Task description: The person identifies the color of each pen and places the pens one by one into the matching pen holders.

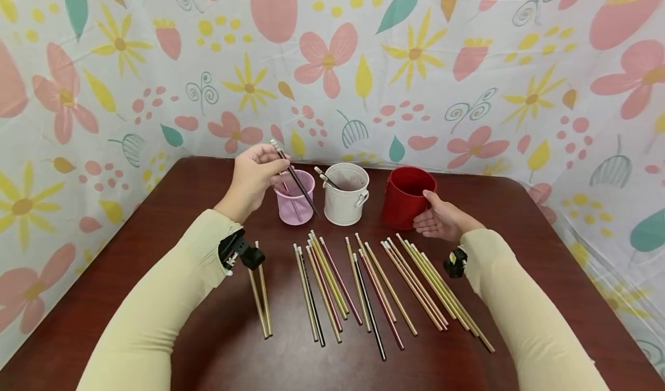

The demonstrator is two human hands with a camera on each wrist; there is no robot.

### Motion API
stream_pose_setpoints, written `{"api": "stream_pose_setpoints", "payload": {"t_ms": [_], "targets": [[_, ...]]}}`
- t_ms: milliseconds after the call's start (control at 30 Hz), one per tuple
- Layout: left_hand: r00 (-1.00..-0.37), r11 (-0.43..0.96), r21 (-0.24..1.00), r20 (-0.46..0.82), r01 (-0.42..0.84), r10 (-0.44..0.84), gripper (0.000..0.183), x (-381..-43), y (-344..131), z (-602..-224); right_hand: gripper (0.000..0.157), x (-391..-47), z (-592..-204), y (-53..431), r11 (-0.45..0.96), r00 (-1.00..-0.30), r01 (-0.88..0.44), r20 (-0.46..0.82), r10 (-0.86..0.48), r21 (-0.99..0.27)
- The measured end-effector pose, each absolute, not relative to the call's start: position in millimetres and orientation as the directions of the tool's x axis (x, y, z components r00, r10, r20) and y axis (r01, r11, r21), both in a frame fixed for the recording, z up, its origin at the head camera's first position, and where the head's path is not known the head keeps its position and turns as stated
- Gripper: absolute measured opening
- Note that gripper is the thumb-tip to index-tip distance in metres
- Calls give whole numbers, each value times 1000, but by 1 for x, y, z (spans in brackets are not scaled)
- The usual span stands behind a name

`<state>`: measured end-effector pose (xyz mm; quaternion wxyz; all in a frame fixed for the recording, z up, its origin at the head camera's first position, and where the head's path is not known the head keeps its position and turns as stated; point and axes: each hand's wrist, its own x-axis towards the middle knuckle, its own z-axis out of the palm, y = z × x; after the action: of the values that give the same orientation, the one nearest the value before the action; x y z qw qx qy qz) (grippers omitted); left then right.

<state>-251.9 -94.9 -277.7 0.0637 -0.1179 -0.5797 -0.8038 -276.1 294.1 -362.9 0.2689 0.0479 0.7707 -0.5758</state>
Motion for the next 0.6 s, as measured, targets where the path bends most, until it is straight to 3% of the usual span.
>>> {"api": "stream_pose_setpoints", "payload": {"t_ms": [233,433,600], "targets": [[-932,-321,880,363,350,-22,25,-255,-69,-259,87,-275,-363,294,324,-853,388,-469,-229,-863],[-911,-70,909,410,411,-33,15,-267,-52,-253,89,-274,-362,296,340,-854,381,-468,-227,-860],[-895,174,878,443,445,57,14,-277,-39,-254,89,-274,-363,296,339,-854,385,-471,-222,-858]]}}
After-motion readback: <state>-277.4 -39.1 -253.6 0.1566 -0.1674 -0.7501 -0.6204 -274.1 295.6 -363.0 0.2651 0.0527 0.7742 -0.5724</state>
